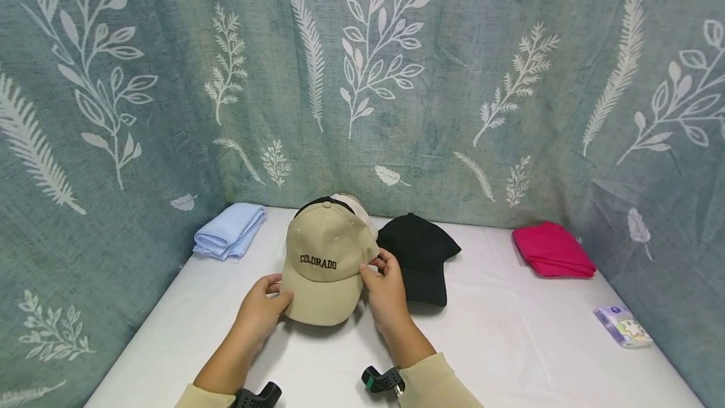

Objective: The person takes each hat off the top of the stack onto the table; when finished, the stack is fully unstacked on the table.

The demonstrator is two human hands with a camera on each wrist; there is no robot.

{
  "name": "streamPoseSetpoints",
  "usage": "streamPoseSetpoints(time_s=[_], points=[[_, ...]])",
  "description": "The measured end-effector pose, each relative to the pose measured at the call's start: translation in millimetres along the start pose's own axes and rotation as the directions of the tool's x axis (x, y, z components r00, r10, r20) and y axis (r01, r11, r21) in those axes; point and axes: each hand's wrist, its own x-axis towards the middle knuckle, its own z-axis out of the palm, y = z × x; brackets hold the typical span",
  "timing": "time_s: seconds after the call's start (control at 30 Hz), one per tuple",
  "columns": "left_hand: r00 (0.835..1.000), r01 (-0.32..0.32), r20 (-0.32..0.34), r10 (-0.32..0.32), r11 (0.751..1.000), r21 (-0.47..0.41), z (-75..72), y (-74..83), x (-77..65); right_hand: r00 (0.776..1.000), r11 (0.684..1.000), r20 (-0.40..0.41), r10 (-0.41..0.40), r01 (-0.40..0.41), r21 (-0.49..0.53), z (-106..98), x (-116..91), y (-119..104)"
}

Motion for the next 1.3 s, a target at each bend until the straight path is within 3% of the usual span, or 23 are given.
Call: streamPoseSetpoints(time_s=[0.8,1.3], points=[[0.998,-0.065,0.002,0.065,0.998,-0.009,9.0,7.1,-8.9,0.996,0.996,-0.015,-0.083,0.083,-0.040,-17,-2,-21],[0.997,-0.078,0.006,0.079,0.996,-0.031,31.2,13.7,-16.5,0.996,0.992,-0.022,-0.091,0.088,-0.087,-39,-7,-33]])
